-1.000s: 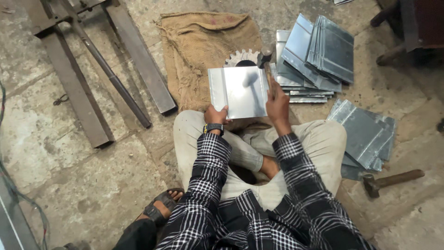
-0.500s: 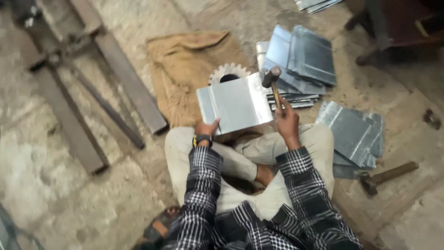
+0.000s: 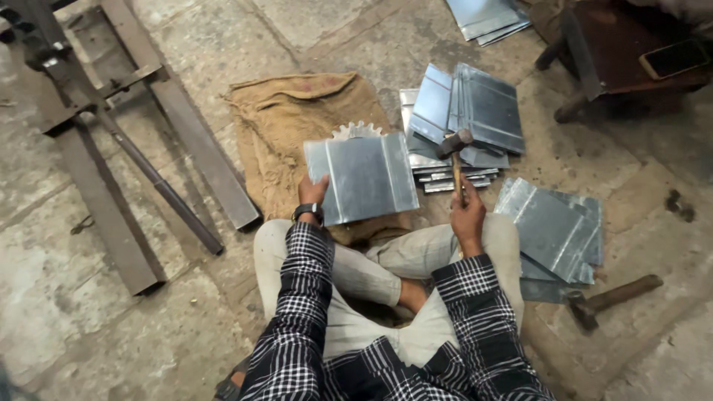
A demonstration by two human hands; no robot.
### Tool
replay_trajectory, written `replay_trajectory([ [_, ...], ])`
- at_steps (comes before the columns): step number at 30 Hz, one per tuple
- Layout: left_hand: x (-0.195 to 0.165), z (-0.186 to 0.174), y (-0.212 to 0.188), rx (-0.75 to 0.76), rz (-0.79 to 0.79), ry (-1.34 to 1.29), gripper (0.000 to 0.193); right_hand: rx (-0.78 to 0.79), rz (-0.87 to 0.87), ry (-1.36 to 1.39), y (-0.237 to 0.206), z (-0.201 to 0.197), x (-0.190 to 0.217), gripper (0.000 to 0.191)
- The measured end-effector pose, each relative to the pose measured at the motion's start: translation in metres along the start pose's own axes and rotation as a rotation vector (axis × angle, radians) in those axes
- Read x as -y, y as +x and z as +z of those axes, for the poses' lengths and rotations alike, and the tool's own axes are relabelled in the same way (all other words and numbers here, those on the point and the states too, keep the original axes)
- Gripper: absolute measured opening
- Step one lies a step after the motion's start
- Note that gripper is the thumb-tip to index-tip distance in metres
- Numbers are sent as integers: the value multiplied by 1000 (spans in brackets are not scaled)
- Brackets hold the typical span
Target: The person sits on the floor and uses a hammer to strike and shape metal sheets against a large metal gear. They handle multiple sheets one at a time, positioning them on the gear before hammering them.
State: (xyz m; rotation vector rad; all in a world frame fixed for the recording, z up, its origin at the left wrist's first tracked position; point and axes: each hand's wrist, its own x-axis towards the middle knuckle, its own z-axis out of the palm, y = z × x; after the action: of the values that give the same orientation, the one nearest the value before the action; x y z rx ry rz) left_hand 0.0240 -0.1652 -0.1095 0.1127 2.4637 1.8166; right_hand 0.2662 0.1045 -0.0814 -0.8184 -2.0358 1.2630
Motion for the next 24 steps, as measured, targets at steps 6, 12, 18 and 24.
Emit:
replay_trajectory([
  [6,-74,-14,11,-171,466,-115,38,66,65,59,1,5,-1,52],
  [12,-41,-20,7,453,897,581,32,68,43,46,0,8,1,49],
  [18,7,-28,10,467,1049,816,38,75,-3,-13,-3,12,6,50],
  [24,5,-30,21,25,81,777,38,121,-2,191,-7,22,10,51],
])
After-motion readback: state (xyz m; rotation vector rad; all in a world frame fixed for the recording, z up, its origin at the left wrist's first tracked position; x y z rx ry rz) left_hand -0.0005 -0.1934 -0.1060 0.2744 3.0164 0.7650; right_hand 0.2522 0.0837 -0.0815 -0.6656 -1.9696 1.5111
